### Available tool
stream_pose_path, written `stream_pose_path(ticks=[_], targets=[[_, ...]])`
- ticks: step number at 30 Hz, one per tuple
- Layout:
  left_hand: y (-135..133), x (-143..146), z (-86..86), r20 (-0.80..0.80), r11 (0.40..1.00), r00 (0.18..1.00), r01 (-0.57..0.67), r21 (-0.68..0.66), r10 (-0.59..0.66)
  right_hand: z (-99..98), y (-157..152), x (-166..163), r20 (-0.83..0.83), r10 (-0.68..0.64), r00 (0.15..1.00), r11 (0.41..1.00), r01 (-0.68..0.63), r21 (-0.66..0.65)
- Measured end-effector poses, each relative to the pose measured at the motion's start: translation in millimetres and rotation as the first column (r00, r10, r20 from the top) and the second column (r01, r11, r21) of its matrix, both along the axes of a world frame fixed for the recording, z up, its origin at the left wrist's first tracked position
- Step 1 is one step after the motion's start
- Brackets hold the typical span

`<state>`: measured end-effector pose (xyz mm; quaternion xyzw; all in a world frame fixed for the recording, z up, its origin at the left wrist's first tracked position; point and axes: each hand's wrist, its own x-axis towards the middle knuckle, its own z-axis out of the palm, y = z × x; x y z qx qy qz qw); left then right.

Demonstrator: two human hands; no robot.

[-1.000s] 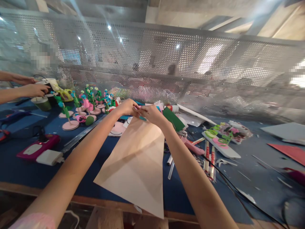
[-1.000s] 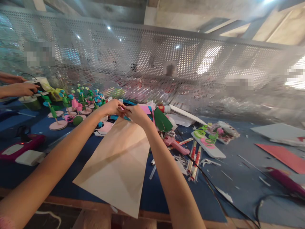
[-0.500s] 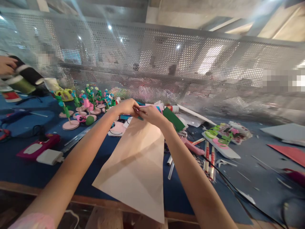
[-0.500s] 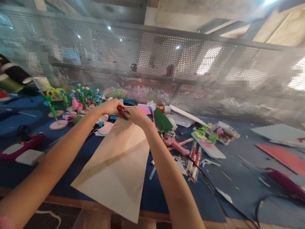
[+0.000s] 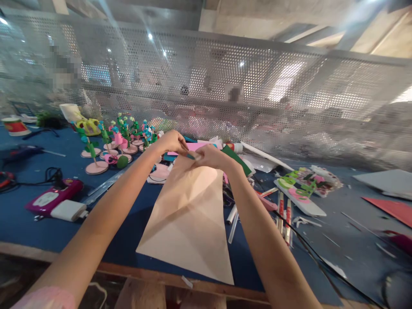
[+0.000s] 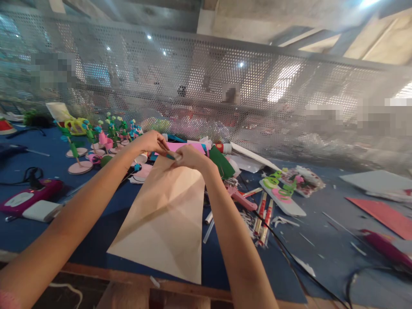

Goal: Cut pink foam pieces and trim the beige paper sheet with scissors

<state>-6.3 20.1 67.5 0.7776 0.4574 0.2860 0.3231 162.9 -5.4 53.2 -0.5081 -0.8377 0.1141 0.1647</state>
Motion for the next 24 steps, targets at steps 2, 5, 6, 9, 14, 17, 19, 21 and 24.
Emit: stream_pose_path(ticks=[2,5,6,9,14,17,19,21,24], targets=[[1.2,-0.4,0.1,-0.042,1.000,0.999,0.000,0.016,0.001,0.3,-1.2,-2.7,0.019,-0.035,0.999,0.999,0.035,-0.004],[3.5,-1.4,0.1,-0.092,0.998,0.996,0.015,0.058,-0.010,-1.3,-0.8,-5.7,0.012,-0.045,0.999,0.999,0.045,0.000],[4.4,-1.9,-0.1,-0.107,0.997,0.994,0.020,0.072,-0.012,-2.3,-0.3,-6.6,0.014,-0.052,0.999,0.999,0.052,-0.003],[8.2,-4.2,-1.8,-0.163,0.994,0.987,0.006,0.106,0.011,-6.8,1.6,-9.7,0.012,-0.090,0.996,0.994,0.090,-0.063],[22.8,-7.7,-13.4,-0.269,0.993,0.963,0.048,0.108,-0.017,-20.3,5.4,-16.0,-0.060,-0.129,0.990,0.976,0.117,-0.183],[33.2,-7.9,-25.1,-0.343,0.987,0.936,0.118,0.106,-0.075,-31.7,8.6,-19.9,-0.063,-0.142,0.988,0.968,0.125,-0.216],[37.9,-7.5,-32.4,-0.411,0.988,0.907,0.130,0.083,-0.085,-39.3,10.7,-22.8,-0.046,-0.142,0.989,0.965,0.128,-0.231],[40.5,-7.0,-37.8,-0.460,0.990,0.884,0.129,0.056,-0.089,-45.6,12.3,-25.9,-0.022,-0.154,0.988,0.959,0.144,-0.245],[41.2,-6.3,-41.9,-0.484,0.992,0.870,0.123,0.027,-0.094,-50.9,13.0,-29.6,0.004,-0.179,0.984,0.946,0.173,-0.273]])
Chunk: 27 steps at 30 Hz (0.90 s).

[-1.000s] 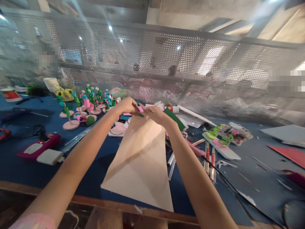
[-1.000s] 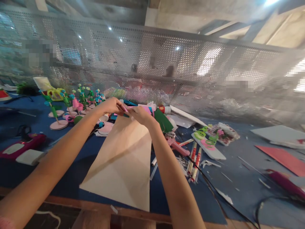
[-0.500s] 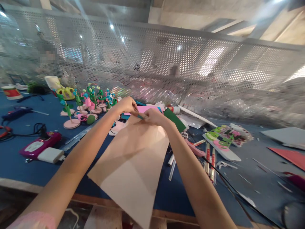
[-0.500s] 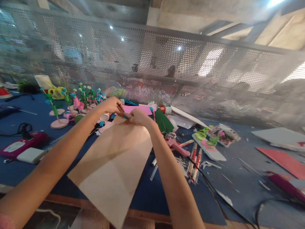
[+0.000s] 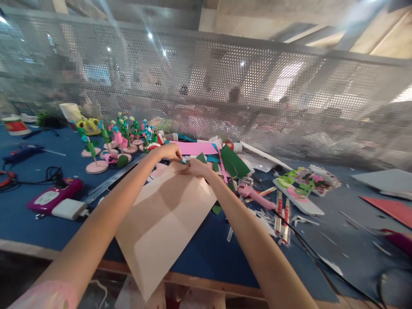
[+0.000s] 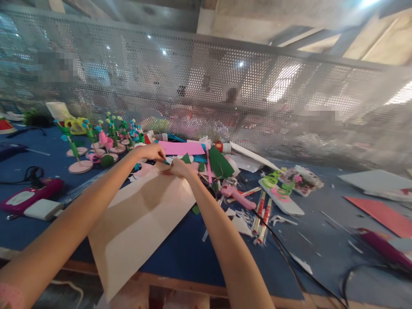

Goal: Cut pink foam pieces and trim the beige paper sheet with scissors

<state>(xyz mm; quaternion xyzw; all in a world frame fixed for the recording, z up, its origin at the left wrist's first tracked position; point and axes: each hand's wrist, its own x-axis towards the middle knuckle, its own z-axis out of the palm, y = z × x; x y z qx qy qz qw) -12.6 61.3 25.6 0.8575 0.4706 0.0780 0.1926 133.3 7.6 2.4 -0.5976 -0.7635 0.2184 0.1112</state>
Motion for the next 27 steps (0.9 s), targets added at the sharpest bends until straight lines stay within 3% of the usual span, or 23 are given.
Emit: stream_pose_path(ticks=[9,17,27], targets=[[-1.1,1.4,-0.1,-0.069,0.995,0.993,0.099,-0.029,-0.101,-3.2,0.7,3.3,0.043,-0.012,0.999,1.000,0.012,-0.005],[1.3,0.6,-0.6,-0.045,0.996,0.998,0.050,0.073,-0.046,-6.1,5.1,7.7,-0.059,0.001,0.998,0.998,-0.004,-0.062],[-1.0,-0.7,4.0,-0.108,0.998,0.994,0.041,0.040,-0.036,-9.7,8.7,9.6,-0.077,0.043,0.996,0.999,-0.044,-0.010]])
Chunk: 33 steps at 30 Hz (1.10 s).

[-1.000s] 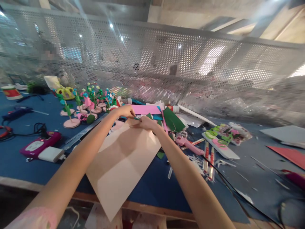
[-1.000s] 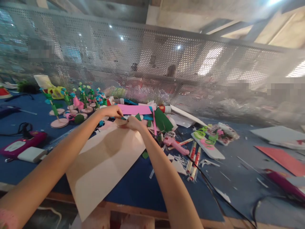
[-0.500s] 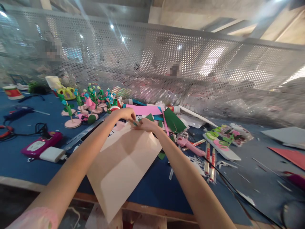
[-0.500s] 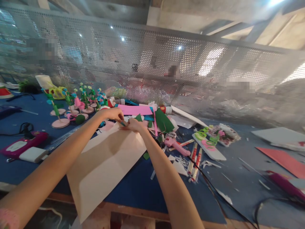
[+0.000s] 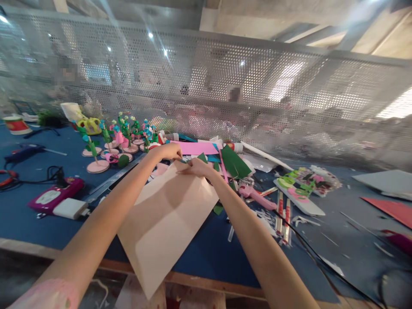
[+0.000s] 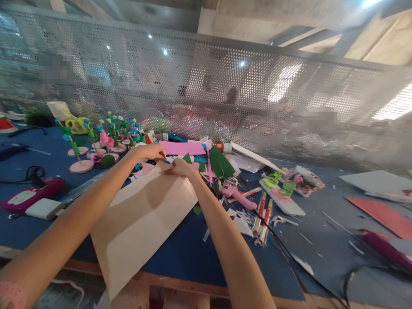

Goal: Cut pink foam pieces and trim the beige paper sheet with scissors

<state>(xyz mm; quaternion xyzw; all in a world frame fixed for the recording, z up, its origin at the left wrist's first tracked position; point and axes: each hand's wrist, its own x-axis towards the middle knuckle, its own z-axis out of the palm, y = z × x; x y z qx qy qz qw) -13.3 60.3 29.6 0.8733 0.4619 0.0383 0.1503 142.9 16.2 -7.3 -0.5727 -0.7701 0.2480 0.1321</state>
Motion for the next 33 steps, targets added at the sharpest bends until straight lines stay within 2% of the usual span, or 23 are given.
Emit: stream_pose_path(ticks=[9,13,26,28,33], targets=[[-4.1,1.2,5.5,0.088,0.996,0.995,-0.045,0.078,0.038,0.5,1.0,-0.2,-0.029,0.005,1.000,1.000,-0.005,0.019],[-6.1,1.0,6.7,0.122,0.992,0.991,-0.072,0.100,0.059,3.3,0.4,-1.3,0.016,0.007,1.000,0.999,-0.008,0.043],[-8.6,-0.5,8.8,0.038,0.986,0.997,-0.078,0.145,0.073,10.0,-2.9,1.7,0.076,0.129,0.989,0.984,-0.137,0.110],[-10.7,-0.9,11.0,0.047,0.987,0.995,-0.090,0.133,0.084,9.4,-2.8,3.8,0.039,0.149,0.988,0.975,-0.153,0.159],[-14.0,1.5,13.5,0.033,0.990,0.998,-0.049,0.135,0.045,4.6,0.8,1.3,-0.226,0.187,0.956,0.951,-0.119,0.285]])
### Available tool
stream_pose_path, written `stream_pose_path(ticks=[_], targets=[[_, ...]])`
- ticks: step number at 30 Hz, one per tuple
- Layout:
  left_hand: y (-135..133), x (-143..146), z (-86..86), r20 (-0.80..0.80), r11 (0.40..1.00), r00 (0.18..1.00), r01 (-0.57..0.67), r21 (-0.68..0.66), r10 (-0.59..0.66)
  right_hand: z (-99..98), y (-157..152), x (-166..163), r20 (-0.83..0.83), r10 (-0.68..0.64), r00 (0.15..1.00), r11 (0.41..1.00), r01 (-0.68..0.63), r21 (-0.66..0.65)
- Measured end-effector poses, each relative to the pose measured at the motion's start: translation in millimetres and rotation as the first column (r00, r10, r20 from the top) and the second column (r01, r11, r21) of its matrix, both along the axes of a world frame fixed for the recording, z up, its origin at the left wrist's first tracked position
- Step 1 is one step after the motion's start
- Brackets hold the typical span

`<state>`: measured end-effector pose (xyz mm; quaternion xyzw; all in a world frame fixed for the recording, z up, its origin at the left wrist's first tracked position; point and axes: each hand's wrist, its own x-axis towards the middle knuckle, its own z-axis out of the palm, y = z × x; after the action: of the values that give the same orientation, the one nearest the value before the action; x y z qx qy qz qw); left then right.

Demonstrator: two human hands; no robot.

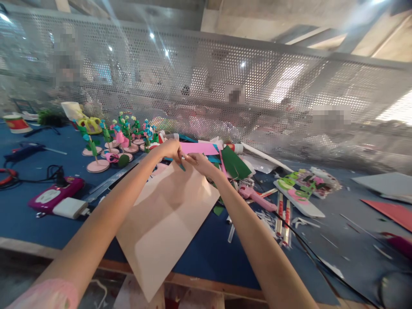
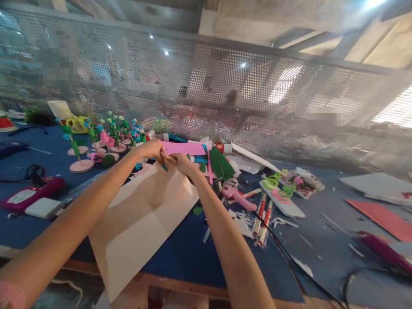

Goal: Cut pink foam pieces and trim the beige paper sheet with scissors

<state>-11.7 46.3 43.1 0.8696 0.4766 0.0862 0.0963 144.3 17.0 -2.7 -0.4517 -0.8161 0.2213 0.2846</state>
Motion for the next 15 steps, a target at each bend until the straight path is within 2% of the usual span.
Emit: stream_pose_path(ticks=[3,7,10,15], targets=[[0.8,3.0,-1.8,-0.034,0.999,0.999,0.020,0.038,-0.018,-4.1,4.1,-5.2,-0.034,-0.011,0.999,1.000,0.011,0.018],[1.8,5.8,-4.7,-0.060,0.998,0.998,0.029,0.059,-0.026,-5.5,6.7,-6.4,-0.060,0.074,0.995,0.994,-0.069,0.089],[1.6,5.9,-5.2,-0.057,0.998,0.998,0.037,0.057,-0.034,-4.6,6.1,-4.0,-0.075,0.076,0.994,0.992,-0.067,0.109],[0.7,1.4,-2.3,-0.012,0.997,0.998,0.054,-0.063,-0.054,-6.8,5.6,-4.1,-0.112,0.097,0.989,0.993,-0.088,0.081]])
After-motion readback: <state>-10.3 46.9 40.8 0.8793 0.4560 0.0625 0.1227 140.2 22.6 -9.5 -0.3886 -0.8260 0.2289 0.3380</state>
